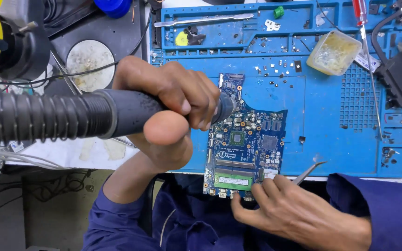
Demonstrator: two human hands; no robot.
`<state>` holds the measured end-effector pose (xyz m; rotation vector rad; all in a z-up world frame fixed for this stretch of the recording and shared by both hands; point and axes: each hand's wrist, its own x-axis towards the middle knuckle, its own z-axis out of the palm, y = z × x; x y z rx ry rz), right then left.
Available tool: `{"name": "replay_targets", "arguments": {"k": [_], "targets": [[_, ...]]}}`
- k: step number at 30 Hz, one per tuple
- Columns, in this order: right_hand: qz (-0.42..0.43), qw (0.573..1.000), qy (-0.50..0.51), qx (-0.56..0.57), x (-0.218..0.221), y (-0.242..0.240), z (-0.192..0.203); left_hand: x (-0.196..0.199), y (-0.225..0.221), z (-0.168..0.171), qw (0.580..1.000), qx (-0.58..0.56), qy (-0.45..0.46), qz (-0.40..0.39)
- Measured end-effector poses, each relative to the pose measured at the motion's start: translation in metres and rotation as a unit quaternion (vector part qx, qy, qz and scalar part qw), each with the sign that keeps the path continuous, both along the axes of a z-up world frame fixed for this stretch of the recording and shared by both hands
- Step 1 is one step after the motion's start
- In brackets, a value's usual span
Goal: Using a hot air rework station and tweezers to remove small electronic components from a laptop motherboard.
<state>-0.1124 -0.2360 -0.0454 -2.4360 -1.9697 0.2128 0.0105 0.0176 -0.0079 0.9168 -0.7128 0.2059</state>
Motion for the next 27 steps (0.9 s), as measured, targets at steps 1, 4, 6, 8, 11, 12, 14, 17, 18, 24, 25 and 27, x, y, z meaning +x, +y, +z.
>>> {"name": "replay_targets", "arguments": {"k": [1, 4, 6, 8, 11, 12, 14, 17, 18, 24, 25, 27], "targets": [[0.004, 0.998, -0.066, 0.010, -0.003, 0.004, 0.001, 0.006, 0.007, -0.004, 0.998, 0.016, -0.035, -0.046], [0.041, 0.996, -0.083, 0.013, -0.004, 0.003, 0.000, 0.007, 0.011, -0.012, 0.997, 0.020, -0.036, -0.066], [0.046, 0.996, -0.068, 0.021, -0.003, 0.002, -0.003, 0.004, 0.007, -0.007, 0.998, 0.018, -0.031, -0.052], [0.053, 0.997, -0.052, 0.030, -0.001, 0.003, -0.006, 0.004, 0.007, -0.002, 0.999, 0.016, -0.025, -0.038], [0.067, 0.995, -0.067, 0.018, 0.007, 0.008, -0.007, 0.001, 0.006, 0.005, 0.996, 0.031, -0.056, -0.060], [0.055, 0.996, -0.071, 0.028, 0.011, 0.010, -0.004, -0.004, 0.002, 0.007, 0.999, 0.039, -0.035, 0.009], [0.045, 0.996, -0.075, 0.036, 0.021, 0.006, 0.005, -0.008, -0.002, 0.010, 0.996, 0.044, -0.013, 0.079], [0.057, 0.994, 0.074, 0.055, 0.048, -0.010, 0.027, 0.001, 0.007, 0.008, 0.995, 0.037, -0.012, 0.089], [0.007, 0.987, 0.112, 0.115, 0.062, -0.016, 0.040, 0.006, 0.016, 0.004, 0.998, 0.043, -0.039, 0.032], [-0.219, 0.925, 0.153, 0.269, 0.127, -0.037, 0.072, 0.003, 0.008, 0.004, 0.997, 0.040, -0.027, 0.064], [-0.272, 0.903, 0.150, 0.299, 0.134, -0.035, 0.066, 0.000, 0.004, 0.006, 0.994, 0.034, -0.008, 0.099], [-0.335, 0.872, 0.217, 0.285, 0.139, -0.028, 0.056, -0.002, 0.009, 0.006, 0.995, 0.048, 0.001, 0.085]]}}
